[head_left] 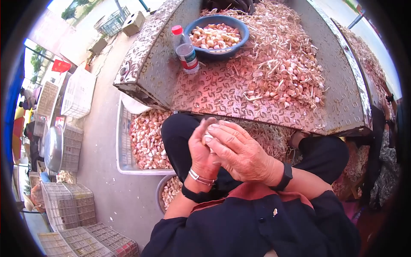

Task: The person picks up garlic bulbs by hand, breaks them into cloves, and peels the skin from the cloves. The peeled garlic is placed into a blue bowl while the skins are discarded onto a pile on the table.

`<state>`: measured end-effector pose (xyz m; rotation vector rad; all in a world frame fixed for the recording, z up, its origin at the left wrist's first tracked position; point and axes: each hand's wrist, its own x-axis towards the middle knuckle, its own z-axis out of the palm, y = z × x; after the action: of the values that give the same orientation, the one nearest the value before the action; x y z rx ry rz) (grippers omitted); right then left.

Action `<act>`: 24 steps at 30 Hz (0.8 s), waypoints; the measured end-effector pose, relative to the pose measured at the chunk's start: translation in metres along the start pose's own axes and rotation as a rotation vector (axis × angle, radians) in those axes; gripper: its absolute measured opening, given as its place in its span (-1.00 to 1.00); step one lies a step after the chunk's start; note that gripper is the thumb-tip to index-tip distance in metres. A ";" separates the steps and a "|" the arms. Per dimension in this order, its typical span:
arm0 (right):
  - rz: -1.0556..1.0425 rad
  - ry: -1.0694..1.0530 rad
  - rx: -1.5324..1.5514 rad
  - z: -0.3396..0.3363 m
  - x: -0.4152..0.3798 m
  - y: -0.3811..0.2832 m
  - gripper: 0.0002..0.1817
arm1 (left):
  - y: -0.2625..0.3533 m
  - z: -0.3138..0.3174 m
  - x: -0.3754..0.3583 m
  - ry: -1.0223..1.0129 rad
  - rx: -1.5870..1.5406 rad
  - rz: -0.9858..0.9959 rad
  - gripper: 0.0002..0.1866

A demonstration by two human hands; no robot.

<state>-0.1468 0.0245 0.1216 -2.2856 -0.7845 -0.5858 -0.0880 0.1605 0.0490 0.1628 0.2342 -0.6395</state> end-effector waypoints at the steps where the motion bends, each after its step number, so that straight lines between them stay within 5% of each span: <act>1: 0.010 0.021 0.044 -0.002 0.001 -0.002 -0.49 | 0.020 0.011 -0.004 -0.037 0.120 0.101 -0.75; 3: 0.067 0.014 0.014 0.000 -0.007 0.007 -0.51 | 0.069 0.028 -0.018 -0.145 -0.162 0.117 -0.71; 6: 0.203 -0.011 -0.019 0.007 -0.034 0.023 -0.61 | 0.164 -0.015 -0.027 0.016 0.024 0.361 -0.78; 10: 0.415 -0.105 0.015 0.019 -0.081 0.039 -0.76 | 0.277 -0.164 -0.010 0.409 0.047 0.429 -0.79; 12: 0.534 -0.261 0.053 0.024 -0.098 0.044 -0.69 | 0.306 -0.207 0.008 0.782 0.099 0.472 -0.73; 14: 0.578 -0.243 0.048 0.027 -0.107 0.052 -0.70 | 0.269 -0.155 0.024 0.738 0.260 0.557 -0.62; 16: 0.586 -0.179 0.001 0.023 -0.111 0.061 -0.76 | 0.307 -0.175 0.054 0.620 0.302 0.563 -0.62; 17: 0.588 -0.128 -0.010 0.016 -0.111 0.068 -0.74 | 0.297 -0.159 0.061 0.577 0.732 0.621 -0.62; 18: 0.581 -0.065 -0.044 0.011 -0.114 0.079 -0.72 | 0.299 -0.132 0.061 0.679 0.300 0.463 -0.63; 20: 0.703 -0.050 -0.175 -0.011 -0.119 0.103 -0.72 | 0.322 -0.131 0.069 0.898 0.425 0.222 -0.57; 21: 0.769 0.032 -0.209 -0.021 -0.125 0.119 -0.72 | 0.374 -0.191 0.064 0.495 1.377 0.223 -0.41; 22: 0.833 0.116 -0.242 -0.030 -0.131 0.136 -0.72 | 0.331 -0.159 0.047 0.341 2.200 0.389 -0.54; 24: 0.851 0.177 -0.280 -0.044 -0.141 0.170 -0.75 | 0.256 -0.060 0.046 0.867 1.400 0.129 -0.69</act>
<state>-0.1444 -0.1632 -0.0024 -2.4789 0.3922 -0.4880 0.0929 0.3501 -0.0004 1.8065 0.5665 -0.4687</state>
